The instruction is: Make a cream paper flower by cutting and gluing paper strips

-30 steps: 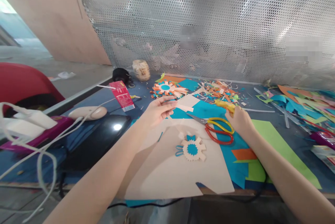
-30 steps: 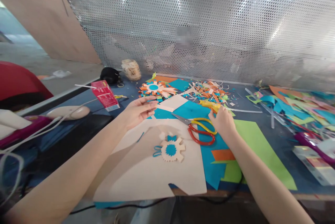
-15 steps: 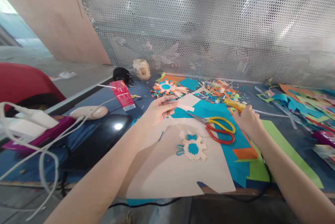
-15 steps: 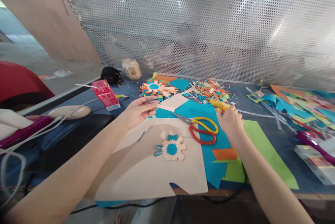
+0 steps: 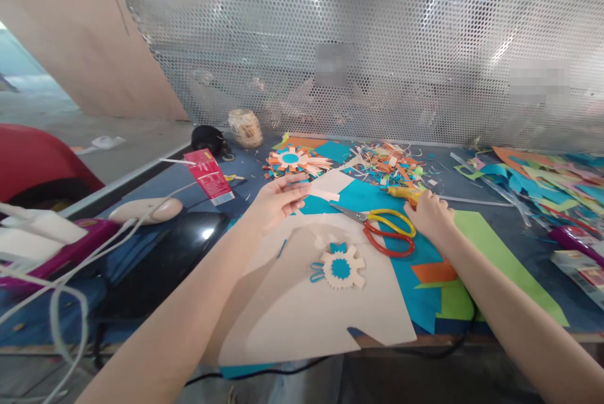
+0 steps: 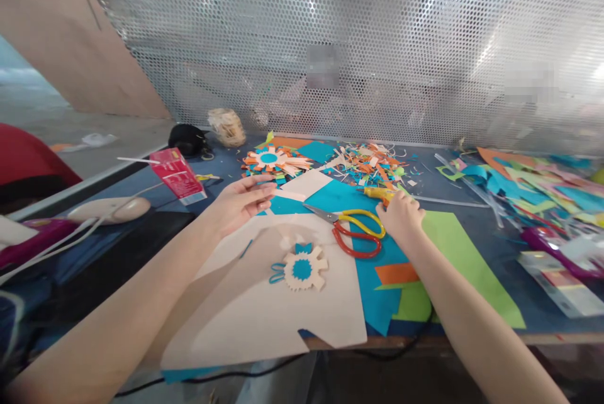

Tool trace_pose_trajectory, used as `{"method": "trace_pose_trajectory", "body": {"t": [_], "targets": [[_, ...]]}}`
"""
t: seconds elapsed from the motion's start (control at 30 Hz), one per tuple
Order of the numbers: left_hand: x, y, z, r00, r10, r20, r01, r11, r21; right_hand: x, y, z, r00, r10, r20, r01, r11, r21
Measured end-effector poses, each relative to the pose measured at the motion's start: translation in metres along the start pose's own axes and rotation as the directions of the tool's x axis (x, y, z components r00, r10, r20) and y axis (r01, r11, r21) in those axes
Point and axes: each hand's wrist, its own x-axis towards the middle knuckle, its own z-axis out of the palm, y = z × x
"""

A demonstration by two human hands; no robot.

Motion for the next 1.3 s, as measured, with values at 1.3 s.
{"method": "trace_pose_trajectory", "body": {"t": [1.3], "targets": [[0.000, -0.001, 0.003, 0.998, 0.061, 0.006, -0.061, 0.998, 0.021, -0.060, -0.046, -0.036, 0.572, -0.797, 0.195, 0.381, 0.469, 0.797]]}}
